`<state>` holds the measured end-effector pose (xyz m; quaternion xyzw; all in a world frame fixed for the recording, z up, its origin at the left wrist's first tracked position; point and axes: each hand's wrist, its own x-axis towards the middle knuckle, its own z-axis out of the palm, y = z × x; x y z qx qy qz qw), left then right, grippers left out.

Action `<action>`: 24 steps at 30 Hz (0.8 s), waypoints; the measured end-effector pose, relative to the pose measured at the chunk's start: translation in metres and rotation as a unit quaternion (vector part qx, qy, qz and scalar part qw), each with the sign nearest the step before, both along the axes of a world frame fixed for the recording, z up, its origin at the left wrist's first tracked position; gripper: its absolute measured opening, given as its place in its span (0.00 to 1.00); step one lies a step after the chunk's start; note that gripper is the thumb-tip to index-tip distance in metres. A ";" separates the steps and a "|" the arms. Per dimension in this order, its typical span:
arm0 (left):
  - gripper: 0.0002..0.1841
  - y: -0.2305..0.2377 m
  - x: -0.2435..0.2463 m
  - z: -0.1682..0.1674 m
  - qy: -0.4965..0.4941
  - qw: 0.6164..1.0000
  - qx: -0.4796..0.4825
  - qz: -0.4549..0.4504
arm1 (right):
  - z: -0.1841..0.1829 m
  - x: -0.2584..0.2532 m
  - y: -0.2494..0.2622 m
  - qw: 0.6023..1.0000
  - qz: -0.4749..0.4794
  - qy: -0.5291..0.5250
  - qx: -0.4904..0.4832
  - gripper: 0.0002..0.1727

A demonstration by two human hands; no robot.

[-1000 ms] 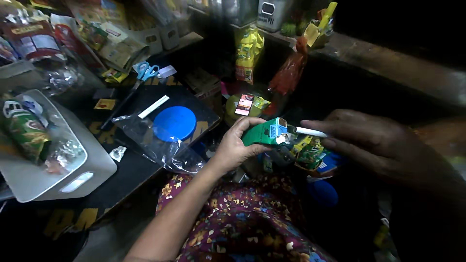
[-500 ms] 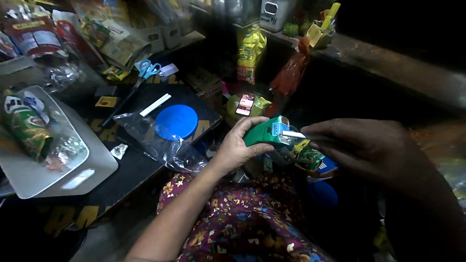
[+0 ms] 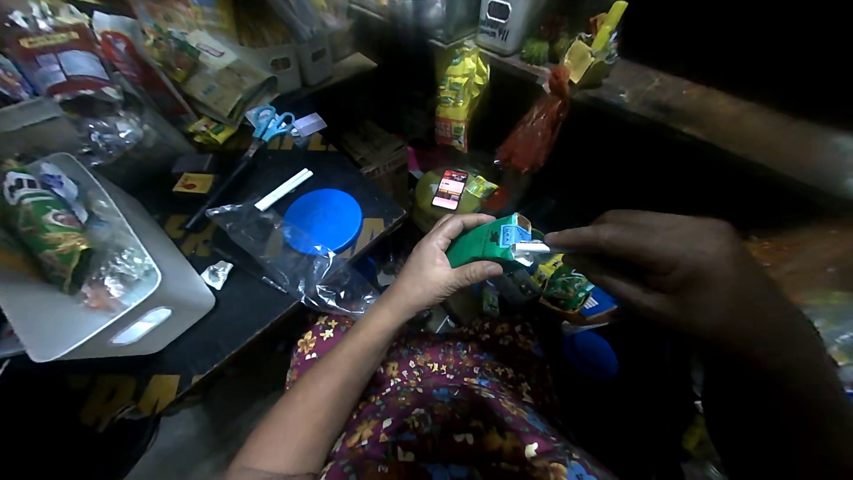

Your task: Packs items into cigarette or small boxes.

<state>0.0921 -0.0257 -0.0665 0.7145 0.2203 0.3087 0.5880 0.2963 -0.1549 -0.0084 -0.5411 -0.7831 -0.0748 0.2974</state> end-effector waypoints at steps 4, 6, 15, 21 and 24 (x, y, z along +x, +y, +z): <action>0.29 0.006 0.000 -0.011 -0.007 1.000 0.016 -0.026 | 0.001 -0.011 -0.003 0.997 -0.045 -0.052 0.028 0.14; 0.28 0.008 0.000 -0.016 -0.028 0.999 0.003 -0.042 | 0.000 -0.011 -0.004 0.998 -0.045 -0.041 0.030 0.15; 0.27 0.009 0.000 -0.017 -0.016 0.995 -0.020 -0.097 | -0.013 0.008 0.015 0.987 0.052 0.150 -0.028 0.17; 0.27 0.009 0.000 -0.016 0.014 0.997 -0.009 -0.082 | -0.009 -0.008 0.024 0.996 0.038 0.056 -0.063 0.17; 0.26 0.011 -0.002 -0.016 0.015 0.996 -0.004 -0.084 | -0.005 -0.011 0.028 0.998 0.041 -0.013 -0.040 0.15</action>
